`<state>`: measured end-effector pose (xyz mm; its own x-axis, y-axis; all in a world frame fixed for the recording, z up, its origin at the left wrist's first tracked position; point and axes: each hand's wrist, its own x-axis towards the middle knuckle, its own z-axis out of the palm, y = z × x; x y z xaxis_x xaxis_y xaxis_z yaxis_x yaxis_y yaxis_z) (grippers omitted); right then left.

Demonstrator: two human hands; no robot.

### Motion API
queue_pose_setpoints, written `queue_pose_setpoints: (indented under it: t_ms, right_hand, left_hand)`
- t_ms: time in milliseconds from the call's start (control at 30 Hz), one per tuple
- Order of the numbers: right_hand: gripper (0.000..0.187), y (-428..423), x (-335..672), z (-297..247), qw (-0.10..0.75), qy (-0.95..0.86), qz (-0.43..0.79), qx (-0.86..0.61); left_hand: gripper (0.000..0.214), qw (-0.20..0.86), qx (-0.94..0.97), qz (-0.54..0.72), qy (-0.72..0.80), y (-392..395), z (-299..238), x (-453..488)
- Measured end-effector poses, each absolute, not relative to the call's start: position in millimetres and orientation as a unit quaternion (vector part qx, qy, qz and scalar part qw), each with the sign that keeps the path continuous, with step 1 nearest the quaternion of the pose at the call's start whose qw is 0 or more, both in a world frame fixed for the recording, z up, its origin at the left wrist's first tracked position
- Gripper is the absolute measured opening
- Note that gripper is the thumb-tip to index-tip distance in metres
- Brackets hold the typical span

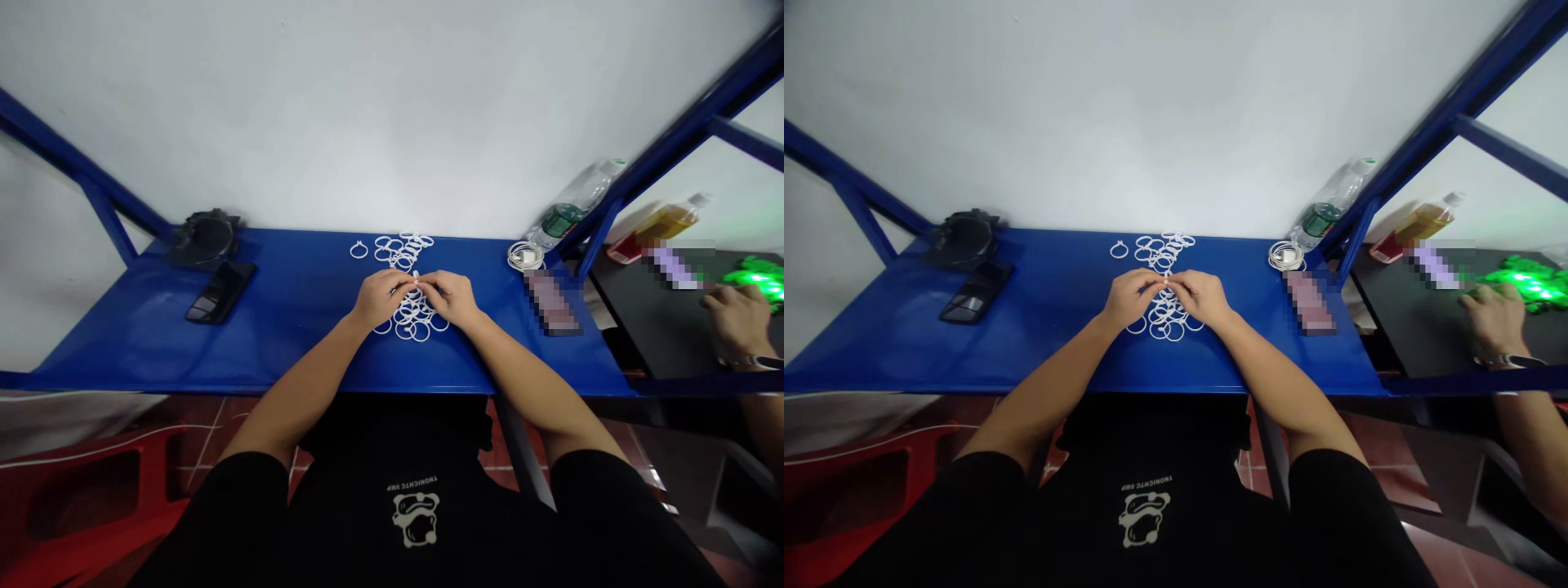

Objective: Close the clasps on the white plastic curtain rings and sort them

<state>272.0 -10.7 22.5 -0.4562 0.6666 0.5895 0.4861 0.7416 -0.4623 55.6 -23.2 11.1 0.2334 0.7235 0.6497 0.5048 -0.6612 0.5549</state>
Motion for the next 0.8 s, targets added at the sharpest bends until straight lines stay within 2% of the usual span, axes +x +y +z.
queue_pose_setpoints:
  t_ms: [267, 567, 800]
  right_hand:
    - [0.031, -10.5, 270.7, 22.1, 0.401, -0.84, 0.137, -0.339]
    - [0.028, 9.2, 284.6, 12.9, 0.396, -0.808, 0.158, -0.407]
    - [0.023, 24.6, 289.6, 1.6, 0.379, -0.802, 0.189, -0.421]
  left_hand:
    - [0.018, 0.144, 0.779, 0.467, 0.394, -23.0, 13.3, 55.6]
    - [0.006, 0.083, 0.775, 0.475, 0.408, -18.2, 21.0, 44.5]
    - [0.015, 0.106, 0.767, 0.428, 0.466, 2.6, -5.1, 38.7]
